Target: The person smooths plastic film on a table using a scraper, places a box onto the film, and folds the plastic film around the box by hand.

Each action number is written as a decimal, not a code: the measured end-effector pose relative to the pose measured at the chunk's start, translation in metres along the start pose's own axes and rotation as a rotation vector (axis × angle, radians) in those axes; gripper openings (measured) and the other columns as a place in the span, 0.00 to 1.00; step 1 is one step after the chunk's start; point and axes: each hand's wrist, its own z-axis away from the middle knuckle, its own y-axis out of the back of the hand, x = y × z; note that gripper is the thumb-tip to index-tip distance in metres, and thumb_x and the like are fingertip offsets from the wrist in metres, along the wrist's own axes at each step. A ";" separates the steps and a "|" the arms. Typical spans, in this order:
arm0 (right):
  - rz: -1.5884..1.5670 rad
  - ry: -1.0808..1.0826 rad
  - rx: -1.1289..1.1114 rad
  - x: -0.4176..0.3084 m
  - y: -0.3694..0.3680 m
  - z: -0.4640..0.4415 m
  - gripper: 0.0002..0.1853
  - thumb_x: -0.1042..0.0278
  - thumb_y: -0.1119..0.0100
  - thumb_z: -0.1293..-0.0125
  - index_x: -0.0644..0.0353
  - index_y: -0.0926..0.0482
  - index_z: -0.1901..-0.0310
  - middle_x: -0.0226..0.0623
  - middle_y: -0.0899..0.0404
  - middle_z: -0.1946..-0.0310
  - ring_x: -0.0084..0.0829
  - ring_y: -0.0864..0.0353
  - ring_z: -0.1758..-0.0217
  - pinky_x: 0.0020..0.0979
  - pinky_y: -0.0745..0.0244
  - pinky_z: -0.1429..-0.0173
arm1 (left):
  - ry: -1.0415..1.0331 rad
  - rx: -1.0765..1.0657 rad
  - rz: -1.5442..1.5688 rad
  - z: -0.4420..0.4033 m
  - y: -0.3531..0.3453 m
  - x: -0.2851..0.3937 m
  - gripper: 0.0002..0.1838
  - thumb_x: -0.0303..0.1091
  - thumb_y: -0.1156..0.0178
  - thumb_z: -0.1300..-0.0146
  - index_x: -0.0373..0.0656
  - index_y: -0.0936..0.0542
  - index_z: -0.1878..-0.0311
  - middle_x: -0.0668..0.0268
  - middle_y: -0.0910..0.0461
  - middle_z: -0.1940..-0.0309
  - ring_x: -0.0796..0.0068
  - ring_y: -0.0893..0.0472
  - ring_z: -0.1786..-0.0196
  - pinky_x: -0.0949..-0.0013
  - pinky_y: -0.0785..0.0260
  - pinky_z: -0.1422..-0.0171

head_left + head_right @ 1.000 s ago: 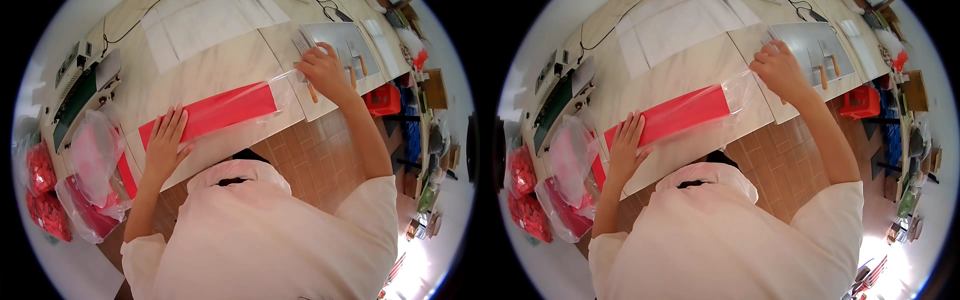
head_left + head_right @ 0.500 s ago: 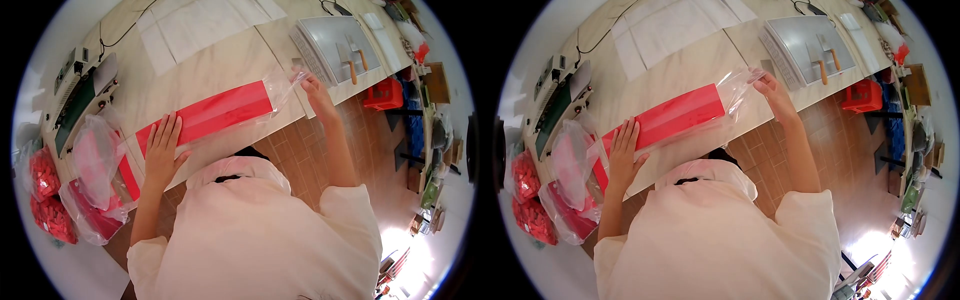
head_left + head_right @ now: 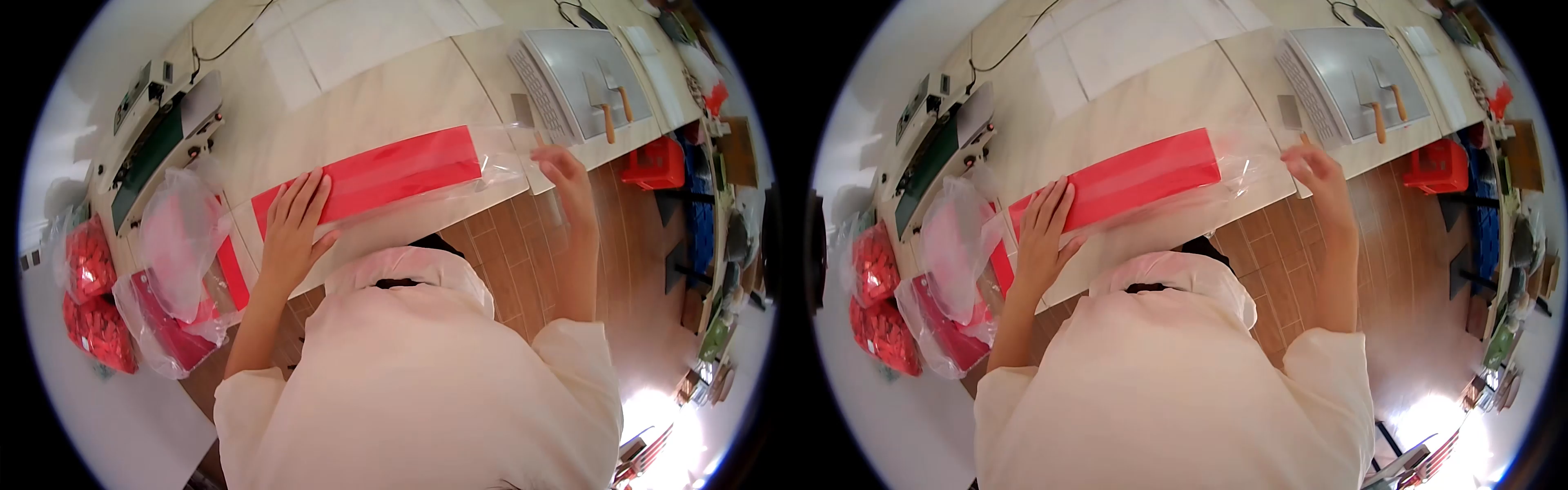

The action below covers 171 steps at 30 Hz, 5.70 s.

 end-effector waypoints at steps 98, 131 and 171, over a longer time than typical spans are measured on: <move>1.038 0.931 -0.716 -0.124 -0.187 -0.049 0.46 0.68 0.24 0.56 0.39 0.28 0.30 0.44 0.27 0.44 0.44 0.26 0.49 0.43 0.28 0.43 | -0.049 0.500 -0.085 0.045 0.026 0.005 0.05 0.30 0.35 0.41 0.44 0.17 0.61 0.65 0.13 0.53 0.68 0.15 0.45 0.61 0.22 0.39; 0.992 0.873 -0.338 -0.065 -0.161 -0.033 0.33 0.61 0.30 0.44 0.53 0.27 0.35 0.45 0.32 0.31 0.43 0.33 0.29 0.47 0.39 0.24 | -0.054 0.263 0.030 0.019 0.020 -0.014 0.10 0.20 0.32 0.45 0.38 0.25 0.64 0.63 0.14 0.48 0.62 0.14 0.48 0.67 0.18 0.52; 1.038 0.921 -0.697 -0.092 -0.202 -0.037 0.41 0.69 0.26 0.53 0.41 0.26 0.32 0.46 0.32 0.40 0.47 0.31 0.40 0.48 0.37 0.36 | 0.014 0.617 -0.062 0.045 -0.013 0.006 0.03 0.33 0.37 0.38 0.49 0.19 0.62 0.71 0.14 0.49 0.75 0.16 0.47 0.64 0.24 0.39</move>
